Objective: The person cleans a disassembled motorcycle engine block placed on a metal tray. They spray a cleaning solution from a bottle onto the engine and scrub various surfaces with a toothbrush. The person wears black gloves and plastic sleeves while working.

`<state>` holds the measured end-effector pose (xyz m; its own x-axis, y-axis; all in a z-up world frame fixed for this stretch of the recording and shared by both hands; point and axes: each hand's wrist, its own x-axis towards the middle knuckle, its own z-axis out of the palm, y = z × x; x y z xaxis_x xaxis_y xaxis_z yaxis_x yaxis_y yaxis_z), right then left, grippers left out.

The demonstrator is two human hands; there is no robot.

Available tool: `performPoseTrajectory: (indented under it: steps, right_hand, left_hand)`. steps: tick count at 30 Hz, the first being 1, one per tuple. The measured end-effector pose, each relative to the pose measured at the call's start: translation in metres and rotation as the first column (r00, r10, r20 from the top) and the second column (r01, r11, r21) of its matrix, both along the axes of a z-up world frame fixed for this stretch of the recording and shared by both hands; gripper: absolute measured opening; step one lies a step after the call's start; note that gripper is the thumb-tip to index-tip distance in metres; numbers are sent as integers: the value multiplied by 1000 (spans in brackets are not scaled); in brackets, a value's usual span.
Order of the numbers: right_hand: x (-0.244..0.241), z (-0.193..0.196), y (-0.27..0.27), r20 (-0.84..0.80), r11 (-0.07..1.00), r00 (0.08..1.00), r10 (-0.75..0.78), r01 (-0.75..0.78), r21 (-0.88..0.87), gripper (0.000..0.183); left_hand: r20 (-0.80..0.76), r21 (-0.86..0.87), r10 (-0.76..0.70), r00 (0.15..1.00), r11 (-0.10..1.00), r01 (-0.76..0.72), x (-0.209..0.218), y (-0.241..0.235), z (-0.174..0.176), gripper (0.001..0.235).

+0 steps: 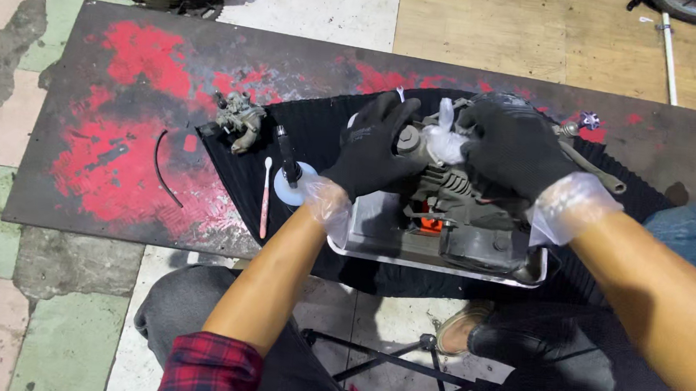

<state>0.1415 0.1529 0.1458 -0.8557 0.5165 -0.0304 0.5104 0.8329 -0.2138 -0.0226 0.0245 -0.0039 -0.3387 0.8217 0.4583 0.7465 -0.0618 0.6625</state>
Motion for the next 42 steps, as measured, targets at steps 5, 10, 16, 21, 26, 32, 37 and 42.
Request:
performPoseTrajectory:
  steps: [5, 10, 16, 21, 26, 32, 37, 42]
  right_hand:
    - [22, 17, -13, -106, 983, 985, 136, -121, 138, 79]
    - [8, 20, -23, -34, 864, 888, 459, -437, 251, 93]
    - [-5, 11, -15, 33, 945, 945, 327, -327, -4, 54]
    - [-3, -3, -5, 103, 992, 987, 122, -118, -51, 33]
    - [-17, -18, 13, 267, 991, 963, 42, -6, -137, 43]
    - [-17, 31, -1, 310, 987, 937, 163, -154, -52, 60]
    - [-9, 23, -10, 341, 818, 799, 495, -561, 126, 73]
    - [-11, -16, 2, 165, 925, 915, 368, -379, 37, 22]
  left_hand:
    - [-191, 3, 35, 981, 999, -35, 12, -6, 43, 84]
    - [-130, 33, 12, 991, 999, -8, 26, -4, 51, 37]
    - [-253, 157, -76, 965, 980, 119, 10, 13, 35, 34]
    - [-119, 99, -159, 980, 980, 171, -14, 6, 44, 51]
    - [-115, 136, -69, 991, 987, 84, 9, -4, 47, 43]
    - [-149, 195, 6, 989, 981, 23, 14, -5, 45, 25]
    - [-120, 141, -3, 993, 990, 20, 16, -6, 49, 25]
    - [-95, 178, 49, 994, 984, -32, 15, -8, 50, 28]
